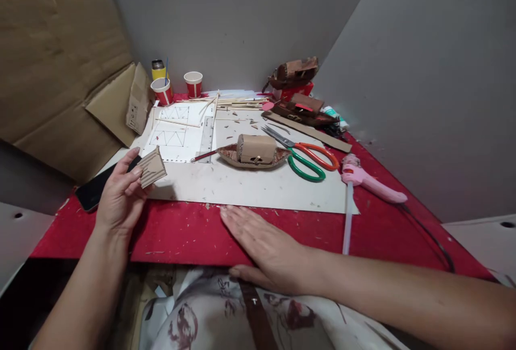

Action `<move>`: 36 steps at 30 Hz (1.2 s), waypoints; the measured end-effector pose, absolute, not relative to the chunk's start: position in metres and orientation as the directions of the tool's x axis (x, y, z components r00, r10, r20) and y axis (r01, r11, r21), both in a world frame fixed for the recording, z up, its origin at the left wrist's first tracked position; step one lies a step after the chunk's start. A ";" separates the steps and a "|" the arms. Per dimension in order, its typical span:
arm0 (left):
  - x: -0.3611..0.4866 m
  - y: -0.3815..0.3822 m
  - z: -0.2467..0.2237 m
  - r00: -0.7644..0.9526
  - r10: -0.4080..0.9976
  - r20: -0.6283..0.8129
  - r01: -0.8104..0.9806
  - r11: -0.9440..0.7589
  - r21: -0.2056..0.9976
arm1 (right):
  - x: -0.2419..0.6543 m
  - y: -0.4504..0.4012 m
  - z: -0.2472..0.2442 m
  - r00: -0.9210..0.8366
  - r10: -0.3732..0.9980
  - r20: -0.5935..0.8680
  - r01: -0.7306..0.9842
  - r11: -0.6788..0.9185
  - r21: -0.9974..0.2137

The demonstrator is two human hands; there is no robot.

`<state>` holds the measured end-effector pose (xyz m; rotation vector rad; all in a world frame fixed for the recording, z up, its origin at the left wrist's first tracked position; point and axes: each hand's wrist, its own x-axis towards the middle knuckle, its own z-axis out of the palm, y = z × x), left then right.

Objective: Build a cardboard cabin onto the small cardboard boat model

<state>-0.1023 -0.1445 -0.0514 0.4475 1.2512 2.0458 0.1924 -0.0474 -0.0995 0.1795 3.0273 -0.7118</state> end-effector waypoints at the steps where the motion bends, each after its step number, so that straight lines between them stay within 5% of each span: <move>1: -0.103 -0.145 -0.052 -0.705 0.707 -0.062 -0.376 -0.297 0.878 | 0.183 -0.055 -0.100 -0.990 0.119 -0.070 0.137 0.887 -0.441; 6: -0.103 -0.147 -0.054 -0.704 0.707 -0.061 -0.382 -0.304 0.873 | 0.164 -0.070 -0.093 -0.987 0.154 -0.051 0.160 0.873 -0.460; 11: -0.100 -0.149 -0.050 -0.688 0.722 -0.077 -0.418 -0.307 0.855 | 0.192 -0.056 -0.083 -0.966 -0.111 0.234 -0.231 0.778 -0.584; 13: -0.098 -0.149 -0.049 -0.680 0.728 -0.083 -0.431 -0.305 0.849 | 0.195 -0.052 -0.081 -0.935 -0.083 0.346 -0.282 0.765 -0.579; 16: -0.098 -0.149 -0.048 -0.669 0.737 -0.101 -0.441 -0.283 0.852 | 0.176 -0.047 -0.080 -0.917 0.094 0.387 -0.122 0.858 -0.499; 21: -0.100 -0.148 -0.048 -0.661 0.741 -0.117 -0.431 -0.247 0.868 | 0.118 -0.060 -0.080 -0.942 0.246 0.229 0.167 0.934 -0.316; 23: -0.100 -0.147 -0.049 -0.661 0.741 -0.122 -0.424 -0.234 0.875 | 0.110 -0.073 -0.078 -0.969 0.112 0.222 0.037 0.948 -0.317; 26: -0.099 -0.147 -0.049 -0.663 0.741 -0.106 -0.407 -0.237 0.882 | 0.124 -0.085 -0.076 -0.924 -0.284 0.257 -0.359 0.875 -0.326; 27: -0.099 -0.147 -0.049 -0.667 0.739 -0.099 -0.400 -0.243 0.883 | 0.133 -0.083 -0.077 -0.915 -0.306 0.262 -0.386 0.854 -0.349; 31: -0.099 -0.146 -0.049 -0.676 0.733 -0.079 -0.378 -0.253 0.891 | 0.167 -0.047 -0.084 -0.933 0.279 0.227 0.153 0.880 -0.451; 36: -0.101 -0.143 -0.053 -0.686 0.722 -0.083 -0.361 -0.239 0.902 | 0.173 -0.016 -0.087 -0.926 0.361 0.115 0.287 0.867 -0.408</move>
